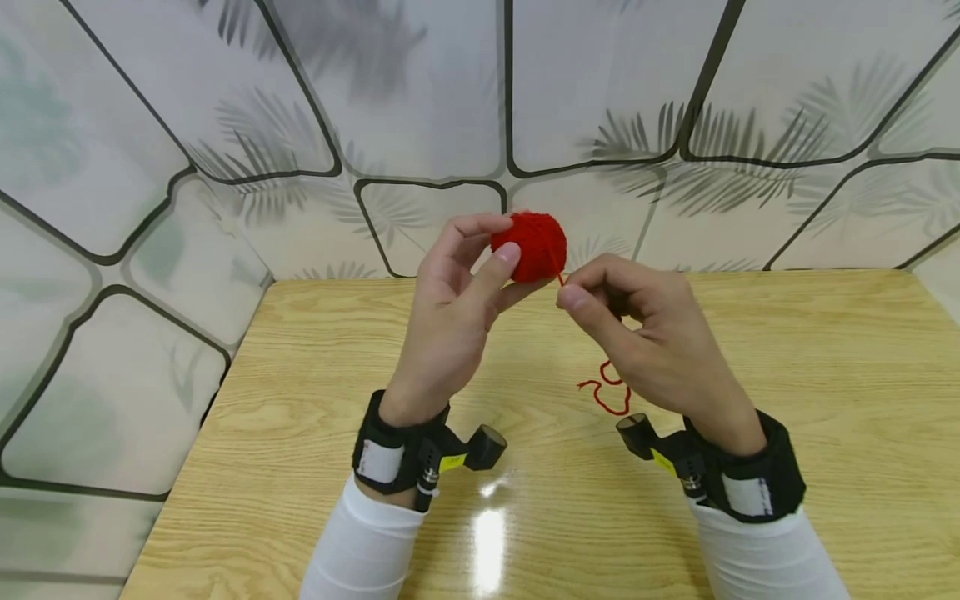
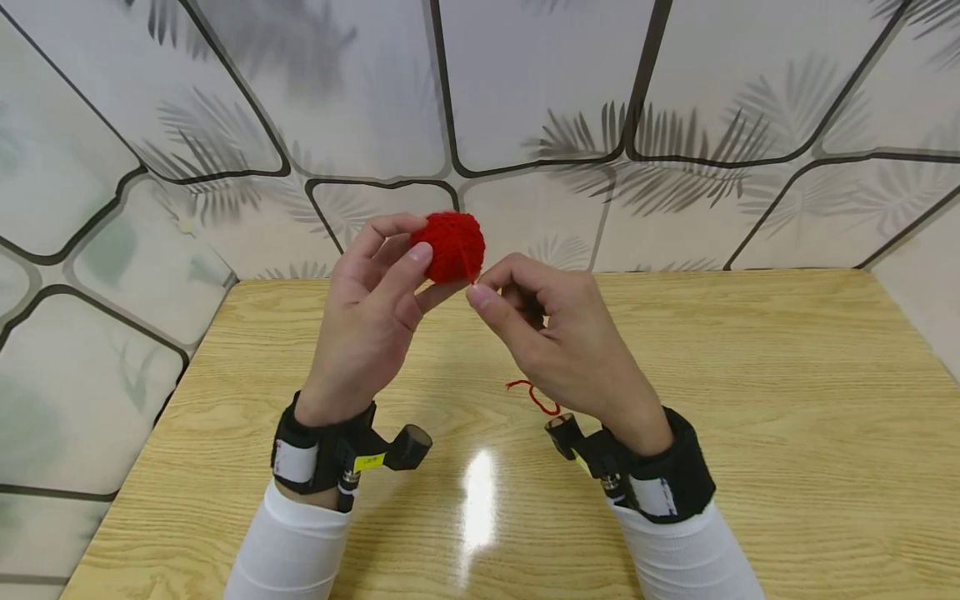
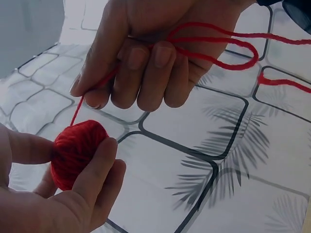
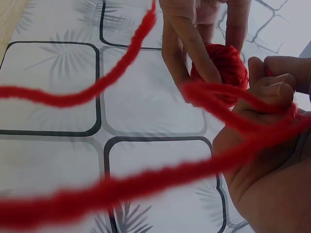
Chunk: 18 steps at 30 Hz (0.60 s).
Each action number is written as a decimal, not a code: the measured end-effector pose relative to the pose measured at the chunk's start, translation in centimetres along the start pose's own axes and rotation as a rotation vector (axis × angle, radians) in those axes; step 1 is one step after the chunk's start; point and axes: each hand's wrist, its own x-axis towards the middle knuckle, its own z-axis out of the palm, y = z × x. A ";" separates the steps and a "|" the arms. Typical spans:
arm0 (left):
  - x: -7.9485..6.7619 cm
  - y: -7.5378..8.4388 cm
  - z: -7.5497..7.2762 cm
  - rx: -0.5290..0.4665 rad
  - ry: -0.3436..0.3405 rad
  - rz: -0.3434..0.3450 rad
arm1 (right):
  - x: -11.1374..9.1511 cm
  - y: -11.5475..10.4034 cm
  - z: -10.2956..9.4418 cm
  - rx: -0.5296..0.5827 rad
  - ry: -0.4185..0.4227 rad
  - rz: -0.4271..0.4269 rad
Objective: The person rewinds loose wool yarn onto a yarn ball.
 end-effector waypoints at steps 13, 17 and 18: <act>0.0 0.2 -0.1 -0.036 0.009 -0.085 | 0.2 0.3 0.1 0.040 -0.036 0.036; -0.2 0.1 0.1 0.012 0.020 -0.048 | 0.2 0.4 0.1 0.049 -0.039 0.050; -0.2 0.1 0.2 0.029 0.020 -0.032 | 0.3 0.5 0.1 0.049 -0.039 0.052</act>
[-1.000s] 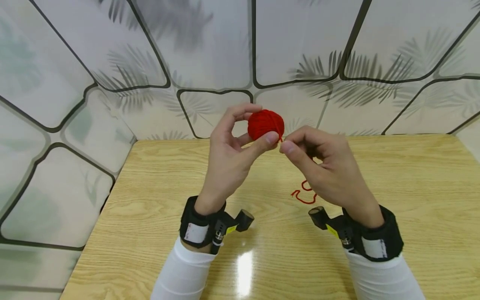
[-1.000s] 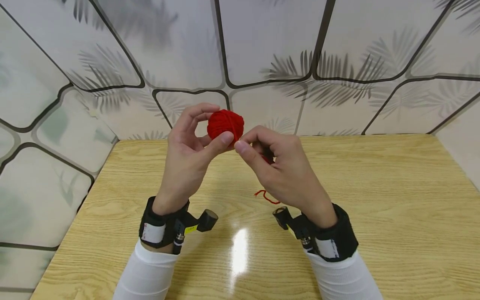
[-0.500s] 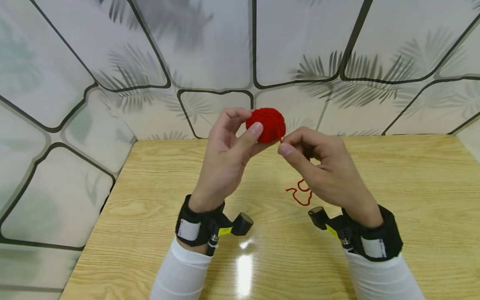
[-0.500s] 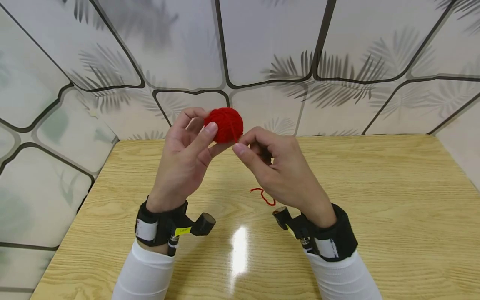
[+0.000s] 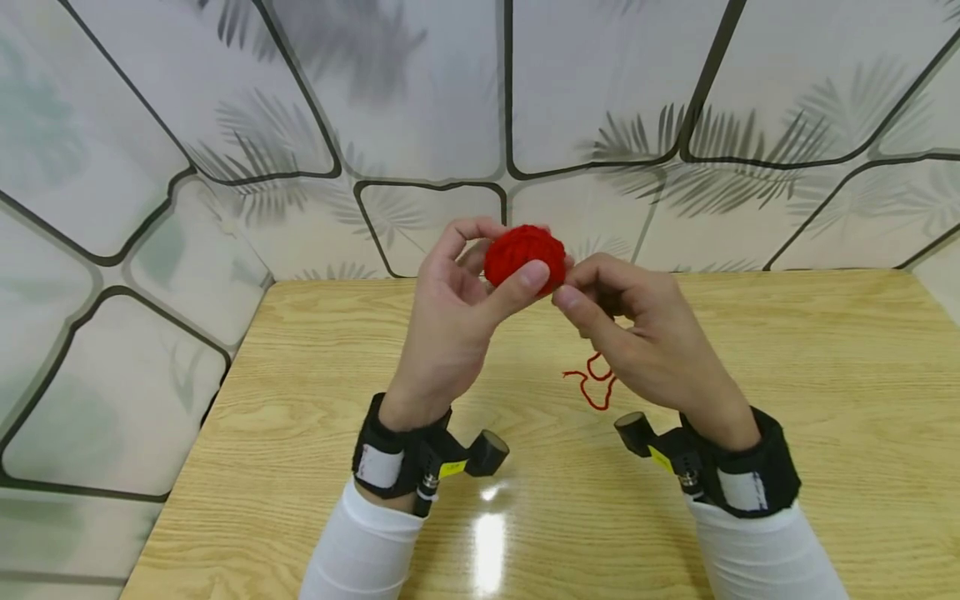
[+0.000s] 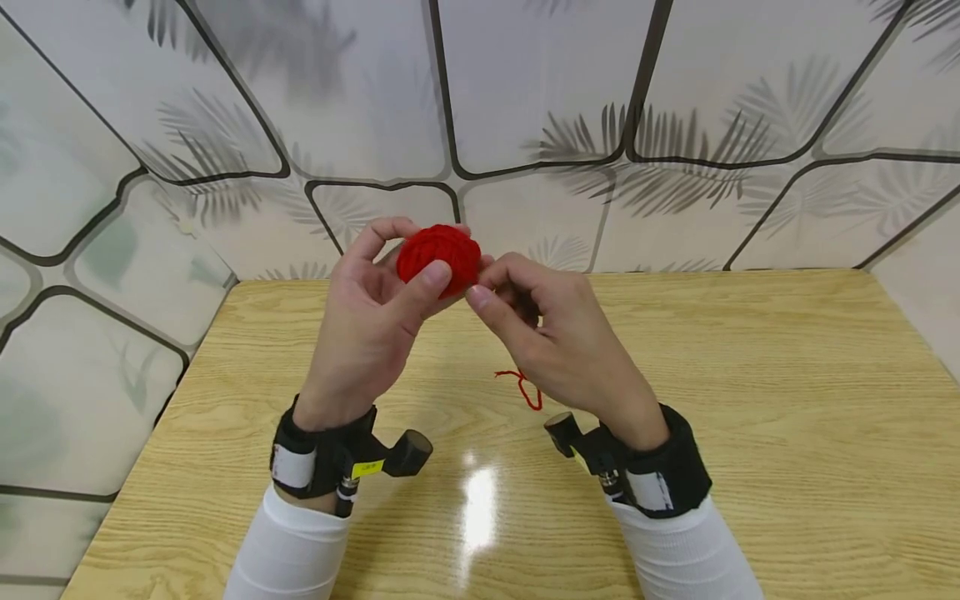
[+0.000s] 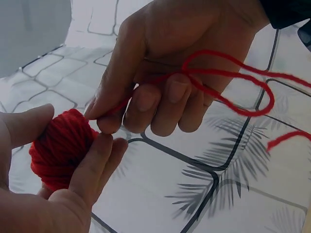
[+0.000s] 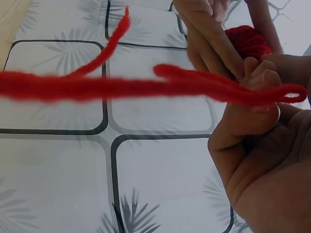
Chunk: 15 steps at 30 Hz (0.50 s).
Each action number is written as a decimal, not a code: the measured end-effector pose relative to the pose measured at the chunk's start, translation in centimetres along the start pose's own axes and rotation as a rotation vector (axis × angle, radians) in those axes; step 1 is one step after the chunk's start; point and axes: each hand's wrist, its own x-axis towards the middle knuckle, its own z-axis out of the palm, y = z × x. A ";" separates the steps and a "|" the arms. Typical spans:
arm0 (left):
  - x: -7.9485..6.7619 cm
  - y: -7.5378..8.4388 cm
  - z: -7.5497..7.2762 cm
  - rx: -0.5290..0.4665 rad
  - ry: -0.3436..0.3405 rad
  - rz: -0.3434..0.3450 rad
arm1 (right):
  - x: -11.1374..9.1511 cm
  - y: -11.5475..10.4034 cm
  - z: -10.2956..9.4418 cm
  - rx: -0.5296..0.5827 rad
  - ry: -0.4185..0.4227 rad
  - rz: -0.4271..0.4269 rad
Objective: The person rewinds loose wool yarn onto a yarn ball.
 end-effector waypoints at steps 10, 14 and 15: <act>-0.2 0.5 0.5 0.050 -0.140 0.092 | 0.2 0.4 -0.1 0.073 0.039 -0.011; -0.1 0.8 0.1 -0.004 -0.182 0.074 | 0.2 0.7 -0.1 0.108 0.058 -0.015; -0.1 0.8 0.0 -0.011 -0.183 0.070 | 0.2 0.8 -0.2 0.107 0.062 -0.021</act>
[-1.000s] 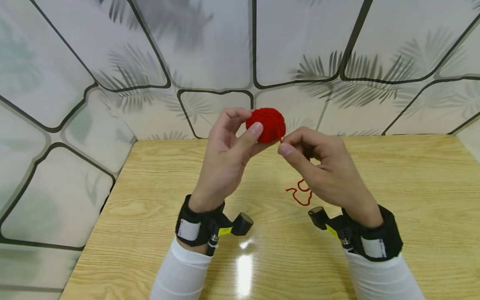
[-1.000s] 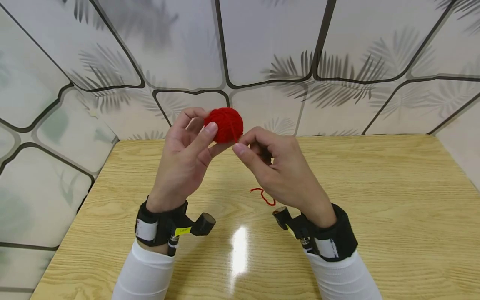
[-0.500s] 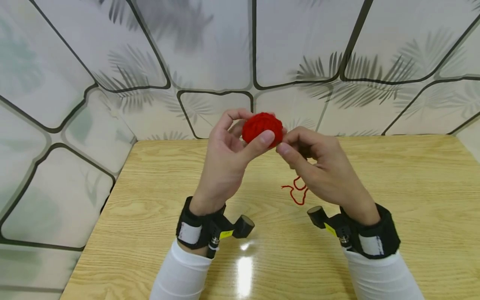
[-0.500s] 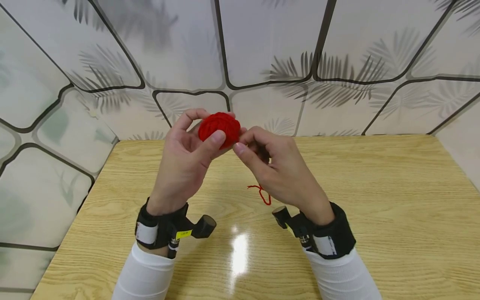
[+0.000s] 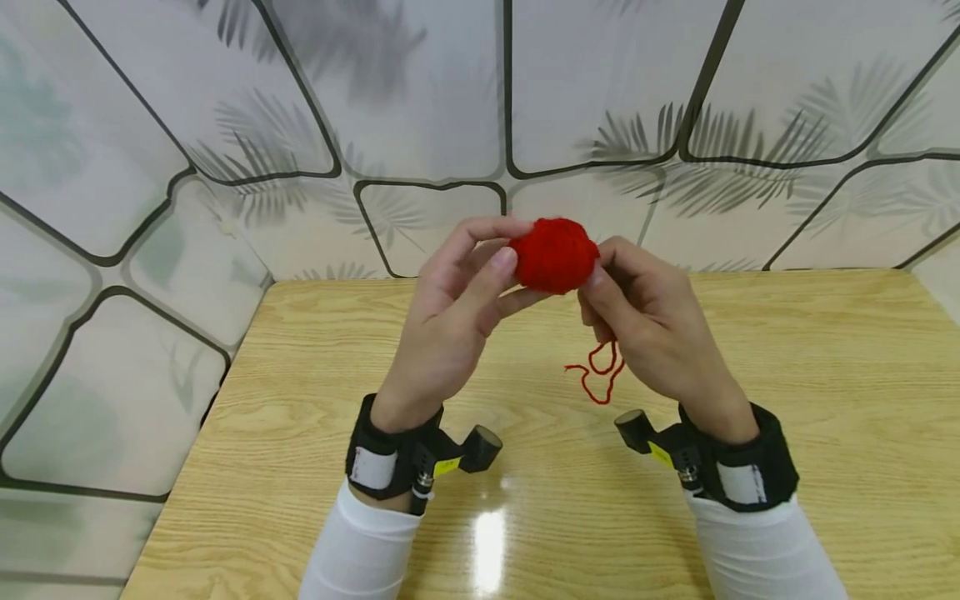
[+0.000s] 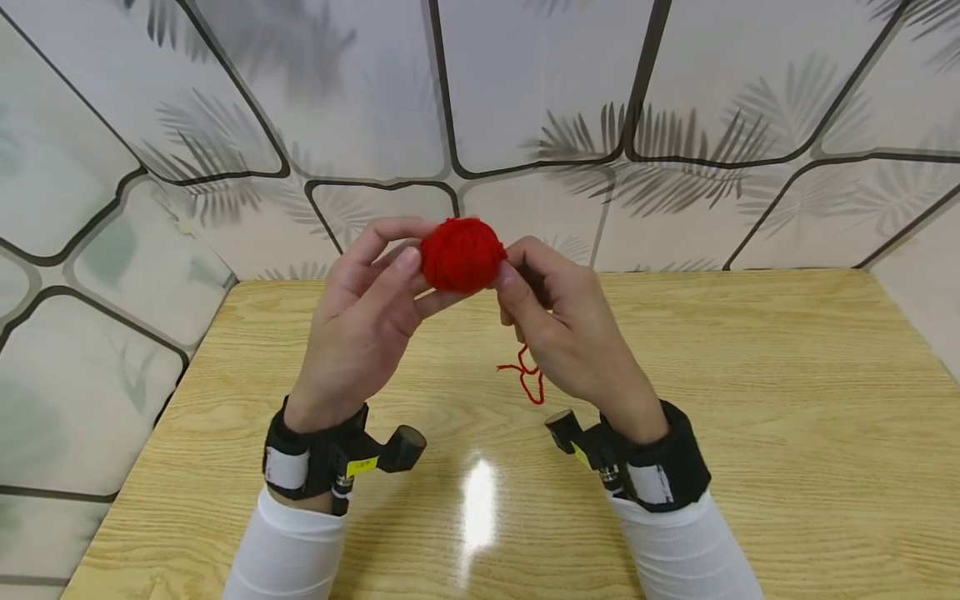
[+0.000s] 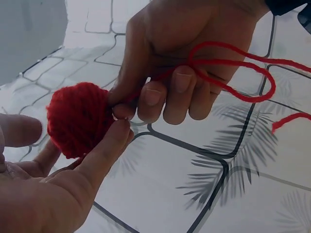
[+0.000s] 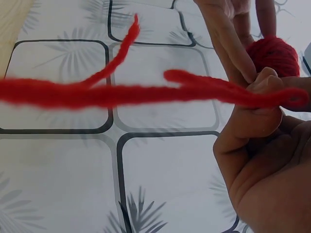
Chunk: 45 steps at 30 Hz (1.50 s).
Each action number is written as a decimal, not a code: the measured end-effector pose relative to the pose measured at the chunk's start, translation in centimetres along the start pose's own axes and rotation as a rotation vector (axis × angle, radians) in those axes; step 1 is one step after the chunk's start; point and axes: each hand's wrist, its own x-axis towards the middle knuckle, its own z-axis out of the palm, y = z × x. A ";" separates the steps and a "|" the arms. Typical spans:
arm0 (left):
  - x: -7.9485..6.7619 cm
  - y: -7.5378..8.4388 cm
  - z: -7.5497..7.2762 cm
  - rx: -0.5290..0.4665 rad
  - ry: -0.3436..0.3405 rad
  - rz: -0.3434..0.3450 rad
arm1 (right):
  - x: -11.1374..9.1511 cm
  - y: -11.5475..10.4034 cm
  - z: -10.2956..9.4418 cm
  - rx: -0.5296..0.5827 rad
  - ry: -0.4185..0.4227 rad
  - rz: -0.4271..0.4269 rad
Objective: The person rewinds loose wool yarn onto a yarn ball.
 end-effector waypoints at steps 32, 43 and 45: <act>0.5 -1.7 -0.3 0.466 0.250 0.327 | -0.1 -0.2 -0.1 -0.110 -0.230 0.159; 0.5 -0.9 -0.4 0.334 0.372 0.404 | 0.0 0.6 -1.1 -0.146 -0.341 0.168; 0.6 -0.7 -0.7 0.323 0.411 0.433 | 0.0 0.9 -1.5 -0.181 -0.388 0.170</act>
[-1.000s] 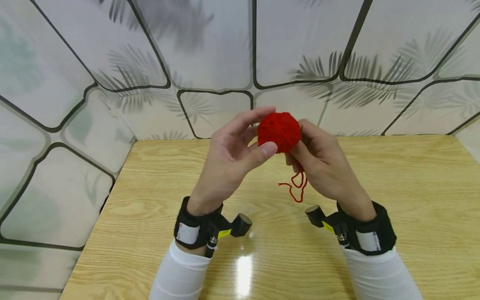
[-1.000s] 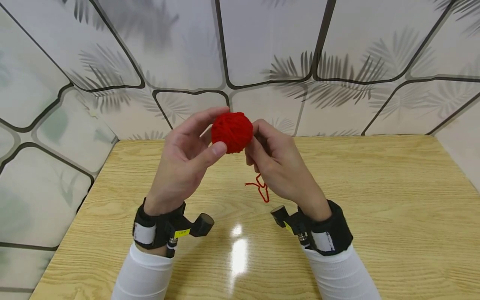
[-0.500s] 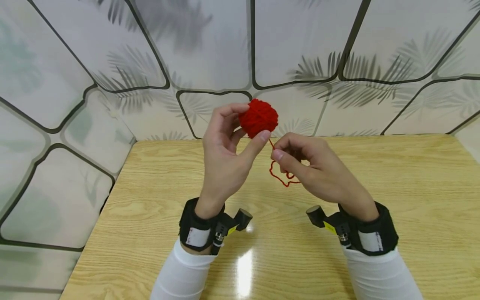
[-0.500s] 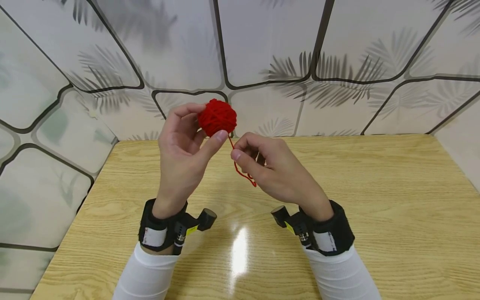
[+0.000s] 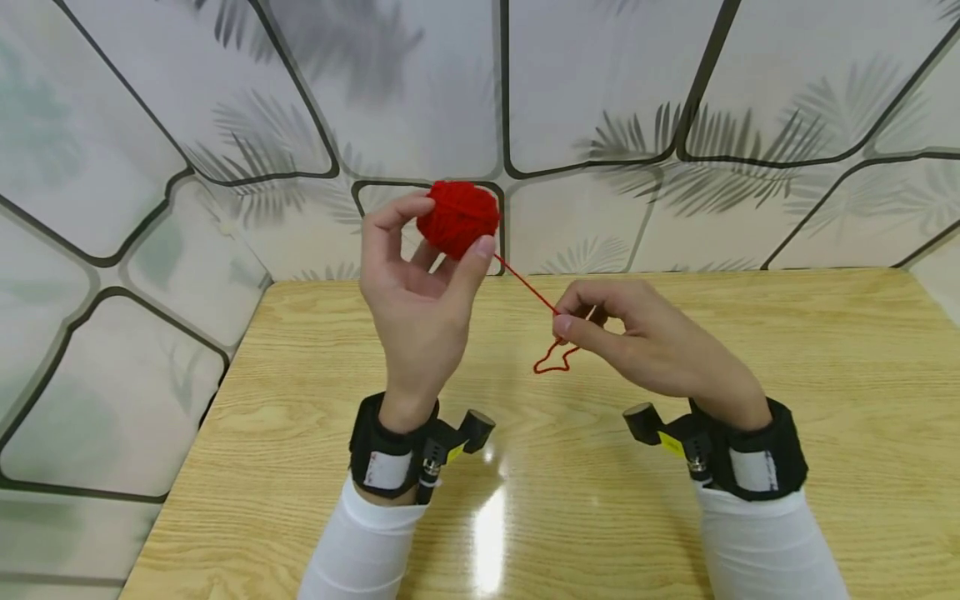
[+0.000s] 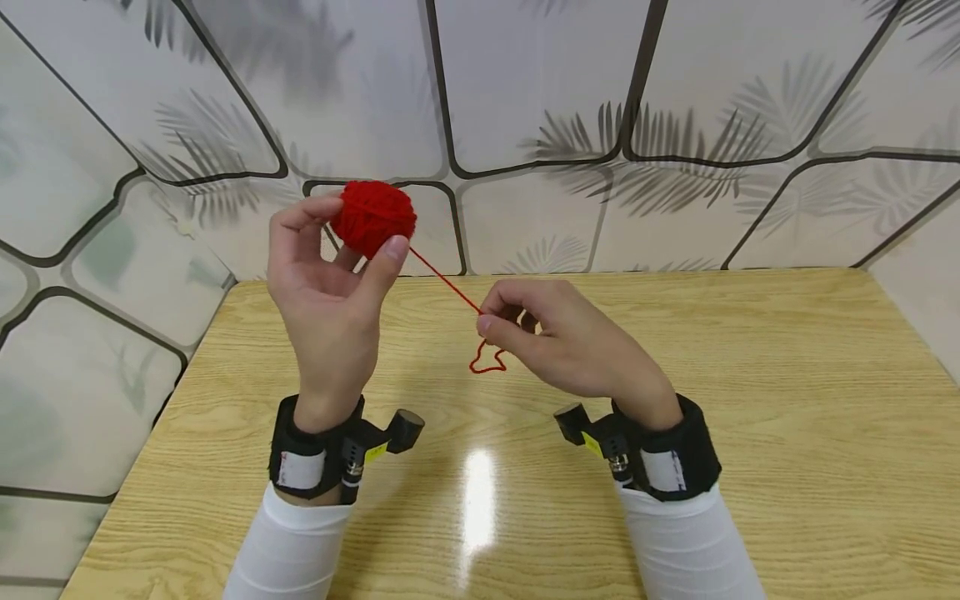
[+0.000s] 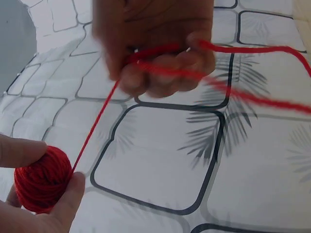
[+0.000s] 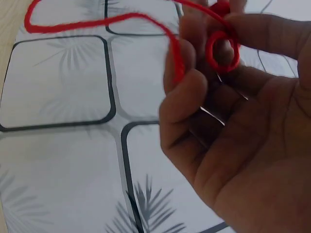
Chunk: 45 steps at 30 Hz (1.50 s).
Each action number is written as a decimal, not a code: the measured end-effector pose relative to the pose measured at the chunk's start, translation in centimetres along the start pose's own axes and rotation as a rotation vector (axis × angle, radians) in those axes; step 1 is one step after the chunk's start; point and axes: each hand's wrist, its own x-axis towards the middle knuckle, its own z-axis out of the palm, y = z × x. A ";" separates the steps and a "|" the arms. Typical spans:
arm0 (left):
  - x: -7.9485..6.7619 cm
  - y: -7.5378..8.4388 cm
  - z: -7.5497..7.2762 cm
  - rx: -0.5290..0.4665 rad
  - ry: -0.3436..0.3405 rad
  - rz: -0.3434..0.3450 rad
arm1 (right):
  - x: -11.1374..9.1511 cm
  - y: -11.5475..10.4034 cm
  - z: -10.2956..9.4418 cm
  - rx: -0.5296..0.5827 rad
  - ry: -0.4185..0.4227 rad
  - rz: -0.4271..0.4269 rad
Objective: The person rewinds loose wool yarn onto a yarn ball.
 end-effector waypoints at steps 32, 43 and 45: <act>0.3 0.9 -1.6 0.067 -0.623 -0.472 | -1.3 0.2 -2.0 0.969 0.314 -0.513; -0.2 1.8 -0.1 -0.005 -0.811 -0.563 | -0.5 -0.3 -1.2 0.977 0.340 -0.504; -0.3 1.8 0.1 -0.024 -0.811 -0.557 | -0.3 -0.3 -1.1 0.975 0.368 -0.488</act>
